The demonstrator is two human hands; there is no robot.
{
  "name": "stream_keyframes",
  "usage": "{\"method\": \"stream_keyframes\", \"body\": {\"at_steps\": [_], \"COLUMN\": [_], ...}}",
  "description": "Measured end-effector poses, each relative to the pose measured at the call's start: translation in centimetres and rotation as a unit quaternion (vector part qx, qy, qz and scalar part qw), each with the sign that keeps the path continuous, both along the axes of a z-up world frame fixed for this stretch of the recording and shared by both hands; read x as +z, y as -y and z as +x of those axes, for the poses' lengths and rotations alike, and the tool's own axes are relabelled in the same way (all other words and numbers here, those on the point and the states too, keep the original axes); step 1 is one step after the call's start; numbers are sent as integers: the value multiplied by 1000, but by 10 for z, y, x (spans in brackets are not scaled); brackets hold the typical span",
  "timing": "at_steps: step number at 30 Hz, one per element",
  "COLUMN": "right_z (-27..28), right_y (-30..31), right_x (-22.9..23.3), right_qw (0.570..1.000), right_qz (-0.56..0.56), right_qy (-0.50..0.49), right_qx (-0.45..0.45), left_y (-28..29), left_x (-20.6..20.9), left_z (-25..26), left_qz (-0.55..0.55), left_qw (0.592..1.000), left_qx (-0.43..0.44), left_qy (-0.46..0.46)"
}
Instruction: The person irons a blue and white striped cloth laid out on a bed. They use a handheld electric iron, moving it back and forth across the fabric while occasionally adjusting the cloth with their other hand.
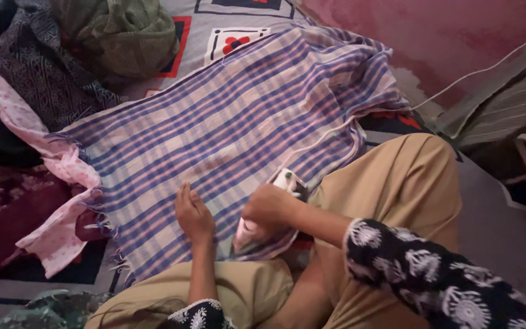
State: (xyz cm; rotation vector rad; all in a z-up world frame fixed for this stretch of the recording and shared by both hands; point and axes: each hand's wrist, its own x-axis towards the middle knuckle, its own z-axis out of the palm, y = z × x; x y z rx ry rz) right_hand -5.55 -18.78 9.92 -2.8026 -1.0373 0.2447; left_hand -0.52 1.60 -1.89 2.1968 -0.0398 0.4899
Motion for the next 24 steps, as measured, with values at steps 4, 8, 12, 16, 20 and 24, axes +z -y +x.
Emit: {"method": "stream_keyframes", "body": {"at_steps": [4, 8, 12, 16, 20, 24], "right_z": [-8, 9, 39, 72, 80, 63], "right_y": [9, -3, -23, -47, -53, -48], "right_x": [-7, -25, -42, -54, -47, -33], "right_qw": [997, 992, 967, 937, 933, 945], "right_qz": [48, 67, 94, 102, 93, 122], "right_qy": [50, 93, 146, 177, 136, 134], "right_qx": [16, -46, -184, -282, -320, -274], "left_y": [2, 5, 3, 5, 5, 3], "left_x": [-4, -10, -12, -14, -9, -4], "left_z": [4, 9, 12, 12, 11, 5], "left_qz": [12, 16, 14, 11, 19, 15], "left_qw": [1000, 1000, 1000, 1000, 1000, 1000], "left_qx": [11, 12, 12, 14, -3, -6], "left_qy": [-12, -8, -3, -8, 8, -10]}}
